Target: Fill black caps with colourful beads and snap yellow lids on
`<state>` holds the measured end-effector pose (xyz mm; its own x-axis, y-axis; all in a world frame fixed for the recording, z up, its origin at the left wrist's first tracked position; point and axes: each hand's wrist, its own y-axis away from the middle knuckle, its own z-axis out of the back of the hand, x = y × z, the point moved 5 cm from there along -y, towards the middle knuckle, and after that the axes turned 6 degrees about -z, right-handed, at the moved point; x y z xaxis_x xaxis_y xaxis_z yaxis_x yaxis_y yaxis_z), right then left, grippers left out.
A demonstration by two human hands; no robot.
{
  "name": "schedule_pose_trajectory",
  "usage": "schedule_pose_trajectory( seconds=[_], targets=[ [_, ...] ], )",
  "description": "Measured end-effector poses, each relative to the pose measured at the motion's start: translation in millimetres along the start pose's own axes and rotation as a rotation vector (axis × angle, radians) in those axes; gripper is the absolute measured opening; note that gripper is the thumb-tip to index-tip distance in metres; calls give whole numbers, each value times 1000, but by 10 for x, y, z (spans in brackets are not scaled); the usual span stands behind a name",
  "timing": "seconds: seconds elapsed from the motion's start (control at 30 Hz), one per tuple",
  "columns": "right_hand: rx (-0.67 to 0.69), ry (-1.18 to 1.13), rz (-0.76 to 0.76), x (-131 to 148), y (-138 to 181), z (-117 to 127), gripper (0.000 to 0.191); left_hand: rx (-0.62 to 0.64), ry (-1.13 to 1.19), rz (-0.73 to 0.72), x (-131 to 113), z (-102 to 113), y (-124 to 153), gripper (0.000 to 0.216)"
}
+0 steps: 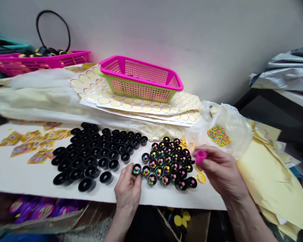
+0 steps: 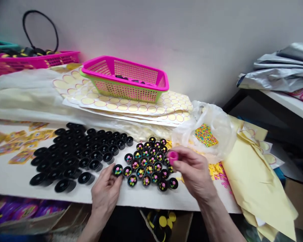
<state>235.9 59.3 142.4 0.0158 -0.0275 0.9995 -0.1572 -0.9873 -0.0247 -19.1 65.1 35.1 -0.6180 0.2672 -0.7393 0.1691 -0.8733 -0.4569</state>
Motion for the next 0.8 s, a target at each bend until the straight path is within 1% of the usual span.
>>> schedule_pose_trajectory(
  seconds=[0.07, 0.1, 0.13, 0.17, 0.23, 0.3, 0.37, 0.43, 0.47, 0.53, 0.67, 0.7, 0.8],
  targets=[
    [-269, 9, 52, -52, -3, 485, 28, -2, -10, -3, 20, -5, -3, 35],
    [-386, 62, 86, -93, -43, 713, 29, -2, -13, -8, 27, -6, -3, 36],
    [-490, 164, 118, -137, -110, 921, 30, -1, -18, -14, 33, -7, -2, 36],
    [-554, 320, 124, -189, -212, 1090, 29, 3, -30, -17, 41, -7, -1, 37],
    [-521, 714, 73, -317, -503, 1295, 23, 21, -60, -14, 61, -8, 1, 37],
    [-452, 1111, 25, -423, -800, 1377, 18, 54, -87, 3, 83, -13, 0, 39],
    [-340, 1407, -45, -516, -1048, 1361, 19, 73, -102, 16, 90, -15, -2, 39],
    [-211, 1576, -138, -597, -1211, 1304, 18, 78, -108, 20, 78, -14, -7, 39],
    [-162, 1613, -178, -626, -1260, 1280, 18, 76, -112, 20, 69, -13, -10, 39],
    [-114, 1621, -232, -653, -1308, 1265, 18, 69, -115, 14, 46, -13, -16, 38],
    [-47, 1486, -207, -645, -1308, 1325, 21, 58, -137, 3, 26, -11, -16, 38],
    [-48, 1465, -196, -639, -1302, 1355, 21, 58, -140, 3, 26, -12, -15, 38],
    [-114, 1459, -198, -650, -1283, 1460, 20, 63, -132, 0, 27, -20, -10, 38]
  ],
)
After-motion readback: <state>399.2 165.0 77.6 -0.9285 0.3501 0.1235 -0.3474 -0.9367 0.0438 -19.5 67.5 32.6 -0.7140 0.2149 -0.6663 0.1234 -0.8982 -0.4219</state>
